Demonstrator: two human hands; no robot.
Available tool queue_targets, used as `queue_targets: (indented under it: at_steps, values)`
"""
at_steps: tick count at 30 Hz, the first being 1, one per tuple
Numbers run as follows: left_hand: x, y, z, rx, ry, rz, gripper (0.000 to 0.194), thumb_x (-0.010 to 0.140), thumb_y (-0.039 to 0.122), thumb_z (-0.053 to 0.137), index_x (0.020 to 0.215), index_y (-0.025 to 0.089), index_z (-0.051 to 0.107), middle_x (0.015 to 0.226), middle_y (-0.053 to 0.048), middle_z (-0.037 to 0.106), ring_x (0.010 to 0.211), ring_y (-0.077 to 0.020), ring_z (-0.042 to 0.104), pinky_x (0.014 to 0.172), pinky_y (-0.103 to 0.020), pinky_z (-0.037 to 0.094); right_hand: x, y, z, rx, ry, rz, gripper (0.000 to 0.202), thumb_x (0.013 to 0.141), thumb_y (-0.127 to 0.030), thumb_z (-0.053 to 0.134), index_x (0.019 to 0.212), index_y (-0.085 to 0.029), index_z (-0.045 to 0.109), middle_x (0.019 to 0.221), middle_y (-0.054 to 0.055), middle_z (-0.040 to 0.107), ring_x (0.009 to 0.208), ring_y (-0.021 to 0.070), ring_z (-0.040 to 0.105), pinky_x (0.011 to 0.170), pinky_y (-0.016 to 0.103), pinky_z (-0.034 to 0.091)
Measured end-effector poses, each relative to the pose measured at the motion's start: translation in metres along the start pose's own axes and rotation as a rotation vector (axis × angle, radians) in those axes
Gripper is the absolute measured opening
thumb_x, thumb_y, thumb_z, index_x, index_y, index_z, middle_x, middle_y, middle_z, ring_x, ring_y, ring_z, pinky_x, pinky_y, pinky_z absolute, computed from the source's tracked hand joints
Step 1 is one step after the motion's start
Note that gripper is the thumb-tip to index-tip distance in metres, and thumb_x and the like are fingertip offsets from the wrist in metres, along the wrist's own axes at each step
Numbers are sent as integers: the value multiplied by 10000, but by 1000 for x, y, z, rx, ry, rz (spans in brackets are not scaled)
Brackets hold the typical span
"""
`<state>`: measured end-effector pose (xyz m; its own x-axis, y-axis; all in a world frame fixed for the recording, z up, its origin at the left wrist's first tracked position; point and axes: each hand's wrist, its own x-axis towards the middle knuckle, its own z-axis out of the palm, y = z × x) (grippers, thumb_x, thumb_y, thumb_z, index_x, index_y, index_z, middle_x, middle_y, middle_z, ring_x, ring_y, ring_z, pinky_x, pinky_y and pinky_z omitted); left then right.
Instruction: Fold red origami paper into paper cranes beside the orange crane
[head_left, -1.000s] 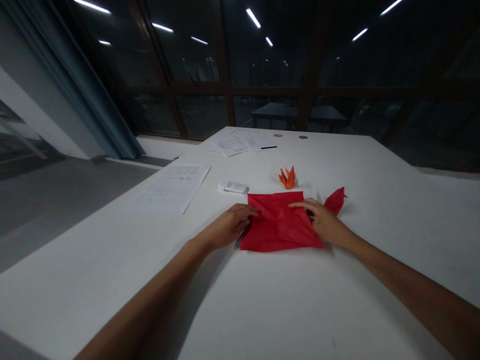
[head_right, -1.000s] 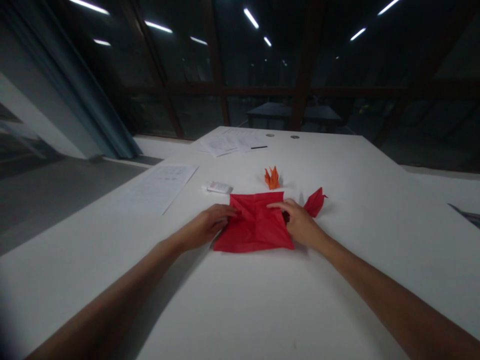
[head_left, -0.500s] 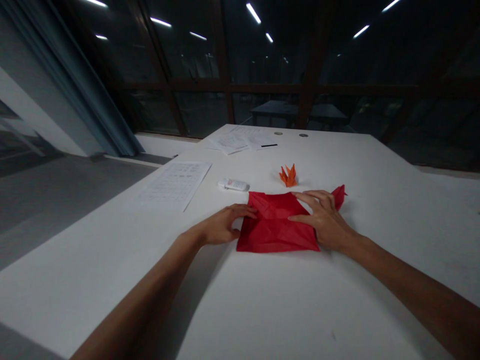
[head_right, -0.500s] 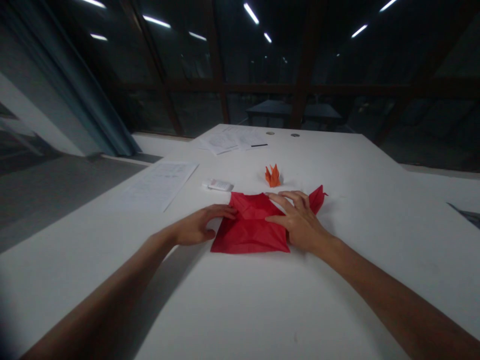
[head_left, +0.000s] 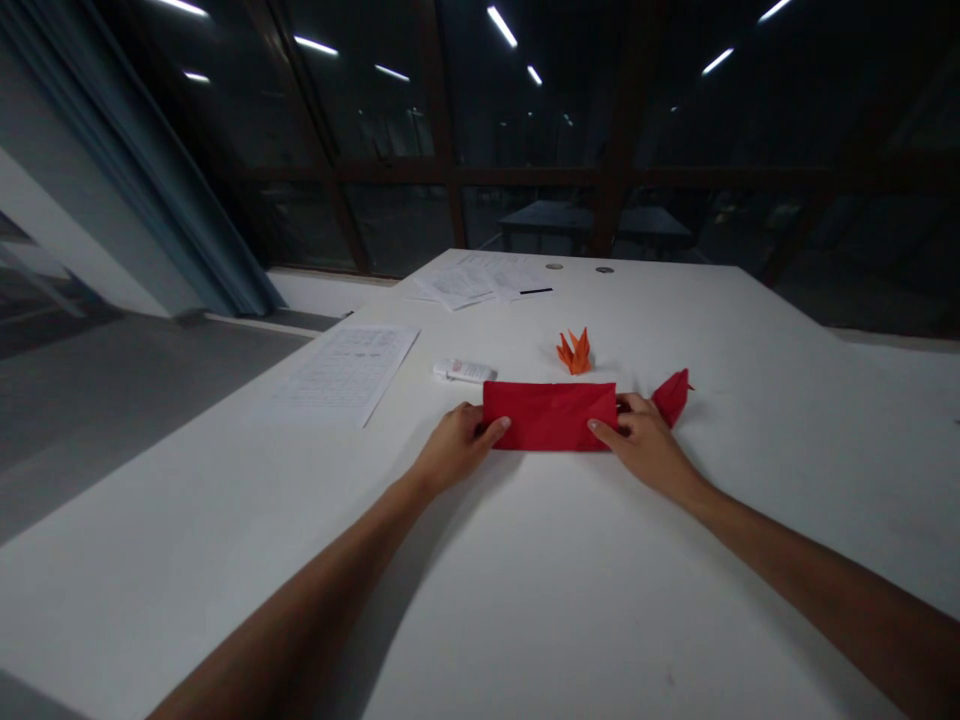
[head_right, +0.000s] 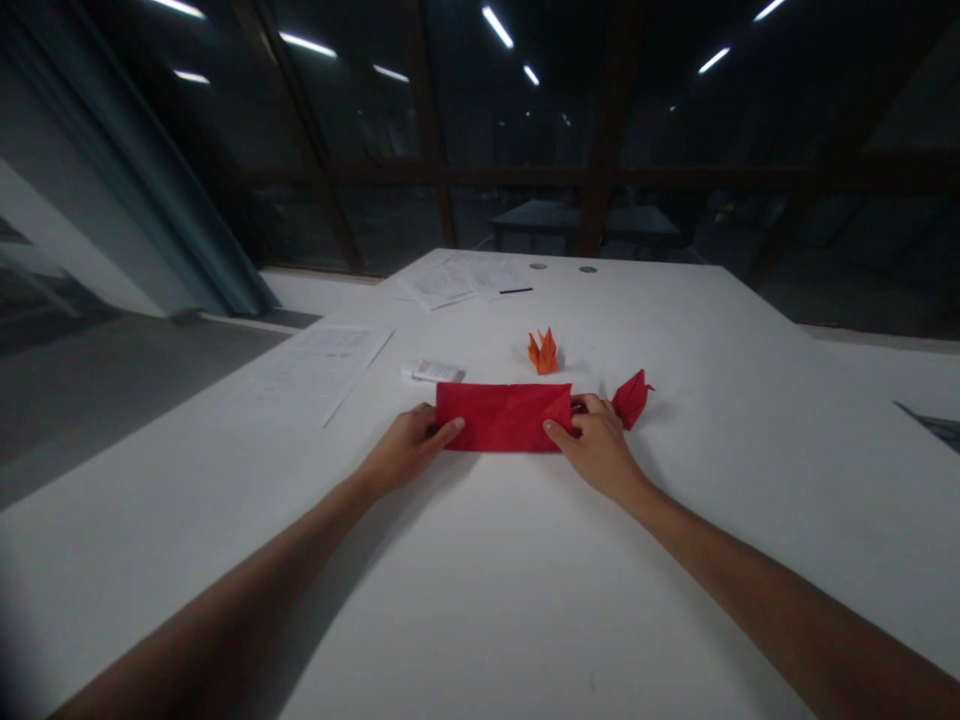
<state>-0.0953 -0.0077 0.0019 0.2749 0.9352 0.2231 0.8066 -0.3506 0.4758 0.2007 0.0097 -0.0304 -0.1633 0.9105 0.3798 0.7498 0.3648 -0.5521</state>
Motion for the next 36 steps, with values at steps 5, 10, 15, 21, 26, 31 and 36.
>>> queue_targets:
  at_steps: [5,10,15,21,26,31,36]
  values:
    - [-1,3,9,74,114,-54,292,920,409,574,1069,159,604,993,-103,654,836,-232,628,750,-359,484,-5,-7,-2,-148,127,-14,442,757,-336,761,1159,-169,684,1238,160,561,1174,353,540,1041,530,430]
    - [-4,18,8,220,288,34,664,871,235,632,1473,185,358,1438,-177,475,1258,-333,503,1022,-486,430,-12,-22,-6,-250,21,-268,459,900,-215,610,1357,-255,588,1389,112,565,1244,322,509,1058,515,376]
    - [-10,32,7,212,32,306,385,959,352,556,1326,239,556,1353,-95,599,1238,-296,520,1068,-472,399,-15,-31,-7,-143,-233,-371,265,951,-291,593,1200,-248,674,1248,63,683,1165,260,574,996,452,409]
    - [-12,26,11,179,-71,284,400,931,438,596,1277,238,611,1307,-79,637,1217,-290,540,1056,-450,416,-15,-35,-17,-73,-306,-396,411,863,-286,690,1268,-248,630,1266,81,662,1142,274,569,968,454,424]
    - [-8,19,6,147,-86,295,329,980,424,522,1237,248,629,1259,-71,666,1192,-277,553,1018,-440,424,-8,-27,-23,-6,-378,-480,524,825,-176,676,1333,-276,597,1308,73,642,1195,272,549,1001,464,430]
    - [-8,18,2,92,-111,332,291,1001,414,486,1177,255,655,1221,-59,681,1175,-262,558,1026,-438,408,-3,-16,-17,-34,-224,-557,337,887,-67,569,1120,-265,711,1181,47,712,1111,241,599,977,464,434]
    - [-11,29,10,64,-70,321,357,877,506,657,1060,200,677,1115,-108,664,1058,-283,582,963,-445,450,-7,-30,-16,2,-52,-556,270,930,-83,566,1087,-261,695,1101,37,717,1071,232,604,953,446,443]
